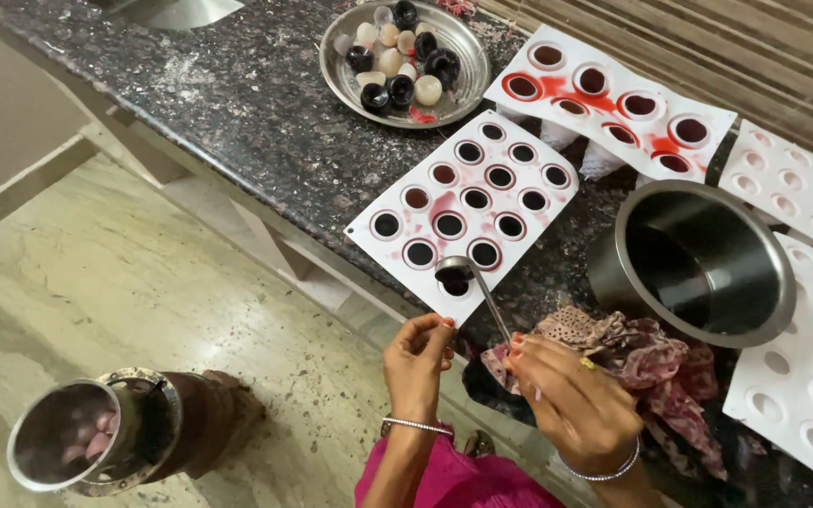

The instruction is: Pour melted wax into silicone molds to make small round candles.

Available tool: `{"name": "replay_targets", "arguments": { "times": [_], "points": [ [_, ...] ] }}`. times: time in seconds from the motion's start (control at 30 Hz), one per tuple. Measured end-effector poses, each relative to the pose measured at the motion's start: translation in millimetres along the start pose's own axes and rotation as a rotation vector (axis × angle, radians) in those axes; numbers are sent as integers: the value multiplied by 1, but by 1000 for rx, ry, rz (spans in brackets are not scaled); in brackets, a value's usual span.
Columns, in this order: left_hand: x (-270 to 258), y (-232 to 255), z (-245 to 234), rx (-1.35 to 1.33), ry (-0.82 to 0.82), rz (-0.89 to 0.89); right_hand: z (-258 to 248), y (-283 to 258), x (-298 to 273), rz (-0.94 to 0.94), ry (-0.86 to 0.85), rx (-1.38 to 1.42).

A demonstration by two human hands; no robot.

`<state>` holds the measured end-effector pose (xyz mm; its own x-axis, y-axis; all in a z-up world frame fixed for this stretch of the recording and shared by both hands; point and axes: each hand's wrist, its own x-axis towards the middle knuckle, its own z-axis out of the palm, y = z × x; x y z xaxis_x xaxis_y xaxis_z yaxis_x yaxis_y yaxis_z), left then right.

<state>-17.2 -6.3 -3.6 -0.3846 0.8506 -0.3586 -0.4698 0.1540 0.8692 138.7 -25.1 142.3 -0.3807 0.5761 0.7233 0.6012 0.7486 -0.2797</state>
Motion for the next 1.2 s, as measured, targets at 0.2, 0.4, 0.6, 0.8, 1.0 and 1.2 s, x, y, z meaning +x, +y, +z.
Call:
{"name": "replay_targets", "arguments": {
  "times": [0.2, 0.4, 0.6, 0.8, 1.0, 1.2],
  "points": [
    [0, 0, -2, 2, -30, 2, 7, 14, -28, -3, 16, 2],
    [-8, 5, 3, -8, 15, -18, -27, 33, -6, 394, 258, 142],
    [-11, 3, 9, -9, 62, -43, -100, 64, 32, 652, 593, 389],
    [-6, -12, 10, -48, 111, -31, -145, 134, 1, 692, 532, 200],
    [-6, -17, 14, -11, 174, -22, -131, 151, -12, 630, 245, -102],
    [-9, -17, 18, -15, 213, -9, -119, 144, -4, 658, 89, -187]
  ]
}}
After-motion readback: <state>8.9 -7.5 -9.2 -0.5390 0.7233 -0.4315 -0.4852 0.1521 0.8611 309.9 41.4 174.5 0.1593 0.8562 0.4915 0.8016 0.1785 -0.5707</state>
